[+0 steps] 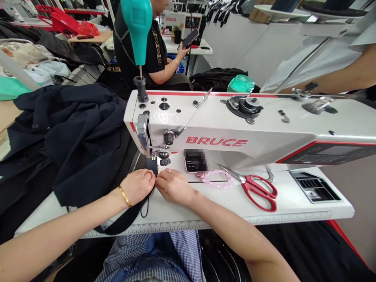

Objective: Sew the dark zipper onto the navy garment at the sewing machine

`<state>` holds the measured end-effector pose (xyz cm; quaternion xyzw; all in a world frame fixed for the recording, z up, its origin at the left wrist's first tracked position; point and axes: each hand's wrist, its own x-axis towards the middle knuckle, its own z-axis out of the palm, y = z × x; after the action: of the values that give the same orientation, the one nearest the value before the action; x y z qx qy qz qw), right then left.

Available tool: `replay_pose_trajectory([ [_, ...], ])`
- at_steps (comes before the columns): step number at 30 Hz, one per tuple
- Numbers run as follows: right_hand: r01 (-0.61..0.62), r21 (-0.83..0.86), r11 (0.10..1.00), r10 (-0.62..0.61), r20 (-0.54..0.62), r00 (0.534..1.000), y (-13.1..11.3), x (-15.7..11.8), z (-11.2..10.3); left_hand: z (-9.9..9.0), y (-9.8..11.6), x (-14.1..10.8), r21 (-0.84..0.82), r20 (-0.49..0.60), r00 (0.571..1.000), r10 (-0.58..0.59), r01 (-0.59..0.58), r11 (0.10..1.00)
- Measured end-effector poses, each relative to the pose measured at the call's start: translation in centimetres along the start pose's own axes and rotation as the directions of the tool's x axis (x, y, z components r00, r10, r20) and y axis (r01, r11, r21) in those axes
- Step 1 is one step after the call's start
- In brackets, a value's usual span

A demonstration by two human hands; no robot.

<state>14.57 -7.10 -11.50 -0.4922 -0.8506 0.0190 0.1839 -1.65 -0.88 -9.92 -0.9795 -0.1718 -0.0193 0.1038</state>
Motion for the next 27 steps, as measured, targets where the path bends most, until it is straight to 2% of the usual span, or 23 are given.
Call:
replay_pose_trajectory([
  [3, -0.041, 0.061, 0.997, 0.043, -0.037, 0.998, 0.0, 0.0, 0.0, 0.7, 0.7, -1.1, 0.009, -0.054, 0.998, -0.019, 0.02, 1.0],
  [8, -0.061, 0.106, 0.992, 0.066, -0.043, 0.997, 0.1, 0.2, 0.2, 1.0, 2.5, -4.2, 0.023, -0.27, 0.963, -0.003, 0.009, 1.0],
  [12, -0.053, 0.104, 0.993, 0.06, -0.066, 0.996, 0.2, 0.4, 0.3, 0.4, 2.5, -5.5, -0.078, -0.296, 0.955, 0.018, -0.043, 0.996],
  [18, -0.052, 0.106, 0.993, 0.06, -0.066, 0.996, 0.2, 0.4, 0.1, -0.4, -1.1, -3.8, -0.234, -0.315, 0.937, -0.151, 0.078, 0.969],
  [22, -0.051, 0.126, 0.991, 0.061, -0.074, 0.995, 0.2, 0.5, 0.1, -0.1, -2.3, -2.0, -0.248, -0.305, 0.949, -0.086, 0.008, 0.969],
  [24, -0.055, 0.123, 0.991, 0.065, -0.084, 0.994, 0.2, 0.5, 0.2, 0.1, -2.1, -1.5, -0.257, -0.286, 0.957, -0.046, -0.031, 0.966],
  [27, -0.063, 0.118, 0.991, 0.074, -0.094, 0.993, 0.2, 0.5, 0.2, 0.4, -1.3, -1.4, -0.257, -0.281, 0.959, -0.047, -0.028, 0.966],
])
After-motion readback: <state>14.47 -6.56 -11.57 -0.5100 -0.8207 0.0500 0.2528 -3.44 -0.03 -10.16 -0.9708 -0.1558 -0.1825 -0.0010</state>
